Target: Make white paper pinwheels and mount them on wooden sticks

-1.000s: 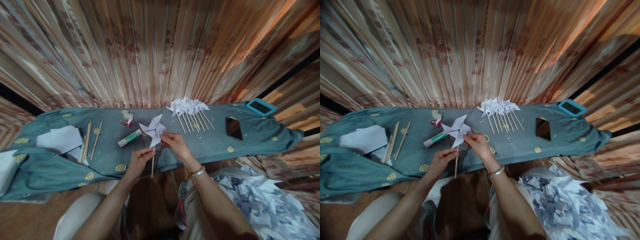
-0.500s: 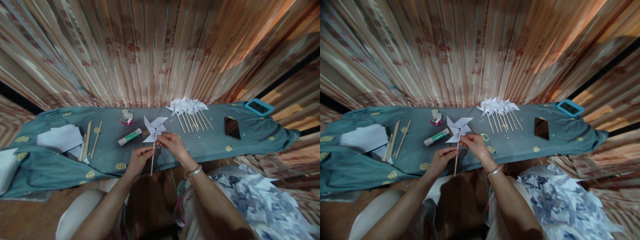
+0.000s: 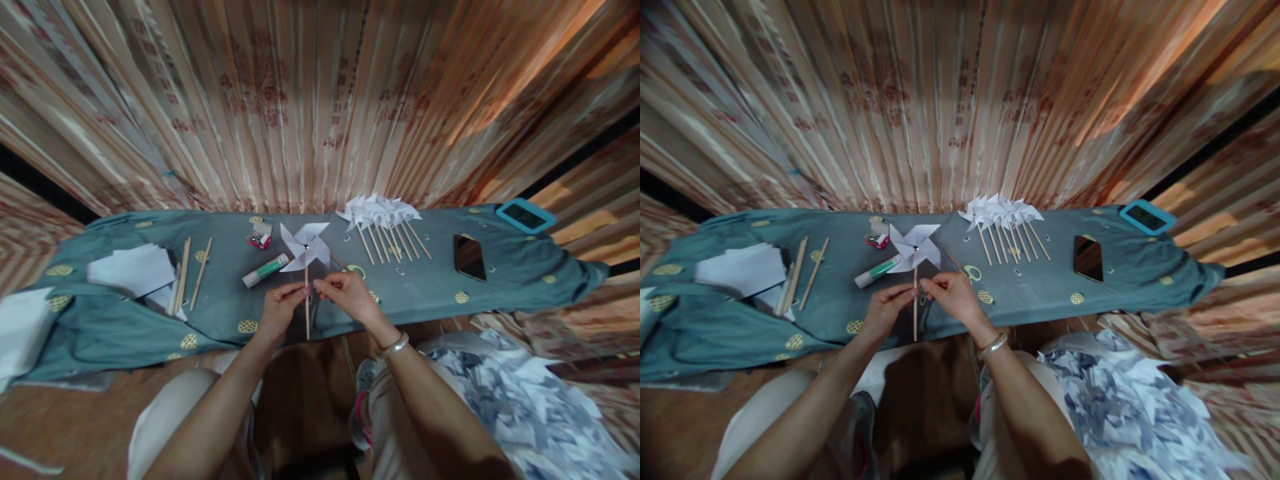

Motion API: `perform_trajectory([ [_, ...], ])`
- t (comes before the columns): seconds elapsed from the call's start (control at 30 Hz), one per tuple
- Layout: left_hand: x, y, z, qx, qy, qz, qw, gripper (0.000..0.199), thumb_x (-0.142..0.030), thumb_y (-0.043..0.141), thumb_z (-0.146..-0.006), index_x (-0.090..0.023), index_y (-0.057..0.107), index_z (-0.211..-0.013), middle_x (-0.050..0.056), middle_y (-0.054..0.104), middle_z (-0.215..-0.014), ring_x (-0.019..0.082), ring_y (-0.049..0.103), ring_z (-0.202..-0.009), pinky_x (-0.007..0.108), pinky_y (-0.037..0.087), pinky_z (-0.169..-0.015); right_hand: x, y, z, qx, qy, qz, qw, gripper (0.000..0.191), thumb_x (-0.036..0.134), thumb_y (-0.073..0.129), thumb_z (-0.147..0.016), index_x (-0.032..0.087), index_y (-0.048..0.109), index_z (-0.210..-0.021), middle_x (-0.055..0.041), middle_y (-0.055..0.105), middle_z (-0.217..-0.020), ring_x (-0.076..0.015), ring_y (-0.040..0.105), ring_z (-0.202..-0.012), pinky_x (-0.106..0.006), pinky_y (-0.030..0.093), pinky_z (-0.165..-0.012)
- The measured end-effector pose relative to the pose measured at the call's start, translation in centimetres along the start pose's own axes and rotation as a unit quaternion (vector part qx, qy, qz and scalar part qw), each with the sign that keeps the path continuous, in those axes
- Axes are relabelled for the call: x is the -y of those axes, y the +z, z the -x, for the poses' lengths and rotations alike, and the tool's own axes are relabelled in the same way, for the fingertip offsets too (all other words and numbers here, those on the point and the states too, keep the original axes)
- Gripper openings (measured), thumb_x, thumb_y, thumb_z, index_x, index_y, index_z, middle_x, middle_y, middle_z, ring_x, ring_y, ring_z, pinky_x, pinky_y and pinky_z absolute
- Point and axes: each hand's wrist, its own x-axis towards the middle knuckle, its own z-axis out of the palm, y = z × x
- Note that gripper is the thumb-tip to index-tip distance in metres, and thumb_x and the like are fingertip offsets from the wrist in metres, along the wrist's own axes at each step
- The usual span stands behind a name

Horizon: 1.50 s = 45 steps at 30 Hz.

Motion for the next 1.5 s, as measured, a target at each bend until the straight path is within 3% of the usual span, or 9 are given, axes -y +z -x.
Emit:
perform_trajectory([
  [0.17,-0.2,0.2,-0.3,-0.026,0.011,0.027,0.999,0.046,-0.046,0.094,-0.038,-0.017,0.08,-0.071,0.007,0.077,-0.076,0.016,0.063,-0.067,0.029,0.049,-0.068,0.6,-0.1,0.7,0.039,0.009,0.105,0.994,0.039,0.047,0.065,-0.085,0.015,0.073,-0.065,0.0005,0.063,-0.055,-0.009,0.049,-0.053,-0.023,0.029,-0.052],
  [0.4,-0.5,0.7,-0.7,-0.043,0.014,0.086,0.995,0.042,-0.04,0.094,-0.04,-0.017,0.08,-0.072,0.006,0.077,-0.076,0.015,0.064,-0.069,0.028,0.049,-0.068,0.9,0.7,1.8,0.119,0.007,0.147,0.982,0.028,0.04,0.07,-0.084,0.015,0.078,-0.078,0.0001,0.069,-0.065,-0.0093,0.055,-0.059,-0.022,0.032,-0.056],
  [0.6,-0.6,1.2,-0.7,-0.05,0.014,0.107,0.993,0.045,-0.04,0.094,-0.041,-0.016,0.079,-0.076,0.007,0.077,-0.08,0.016,0.065,-0.073,0.029,0.048,-0.072,0.7,1.0,2.1,0.11,-0.007,0.162,0.981,0.022,0.032,0.067,-0.087,0.015,0.077,-0.075,0.0013,0.068,-0.063,-0.0089,0.053,-0.058,-0.022,0.032,-0.057],
  [0.73,-0.8,1.5,-0.5,-0.034,0.004,0.119,0.992,0.051,-0.041,0.094,-0.043,-0.015,0.079,-0.085,0.007,0.077,-0.084,0.015,0.064,-0.072,0.028,0.048,-0.073,0.8,0.0,1.9,0.073,-0.008,0.223,0.972,0.025,0.034,0.065,-0.089,0.016,0.076,-0.076,0.0,0.07,-0.065,-0.0105,0.057,-0.061,-0.023,0.033,-0.06],
  [0.9,-0.6,1.4,-0.5,-0.027,0.005,0.106,0.994,0.05,-0.039,0.095,-0.042,-0.017,0.08,-0.085,0.006,0.077,-0.085,0.014,0.064,-0.073,0.027,0.048,-0.074,1.5,-2.9,0.7,0.01,0.041,0.354,0.934,0.03,0.037,0.056,-0.095,0.019,0.077,-0.083,-0.0057,0.076,-0.078,-0.0171,0.067,-0.074,-0.026,0.037,-0.065],
  [1.1,-0.3,1.2,-0.6,-0.016,0.009,0.08,0.997,0.048,-0.041,0.093,-0.042,-0.017,0.079,-0.082,0.005,0.076,-0.08,0.015,0.063,-0.071,0.031,0.049,-0.078,2.2,-5.8,-3.5,-0.052,0.109,0.524,0.843,0.034,0.037,0.051,-0.096,0.014,0.075,-0.105,-0.0191,0.076,-0.104,-0.0288,0.071,-0.103,-0.032,0.048,-0.079],
  [1.27,-0.6,0.9,-0.3,-0.022,0.009,0.075,0.997,0.045,-0.041,0.092,-0.043,-0.017,0.08,-0.08,0.004,0.075,-0.077,0.013,0.061,-0.067,0.029,0.05,-0.075,1.2,-6.8,-6.5,-0.051,0.143,0.546,0.824,0.034,0.027,0.055,-0.094,0.007,0.067,-0.119,-0.0251,0.071,-0.116,-0.0316,0.068,-0.113,-0.037,0.051,-0.09],
  [1.5,-0.7,0.5,-0.2,-0.024,0.02,0.07,0.997,0.043,-0.042,0.092,-0.043,-0.016,0.08,-0.077,0.006,0.076,-0.079,0.013,0.062,-0.067,0.03,0.052,-0.074,-0.7,-7.2,-7.2,-0.034,0.178,0.553,0.813,0.034,0.024,0.052,-0.096,0.008,0.067,-0.122,-0.0254,0.069,-0.123,-0.0299,0.067,-0.117,-0.036,0.052,-0.092],
])
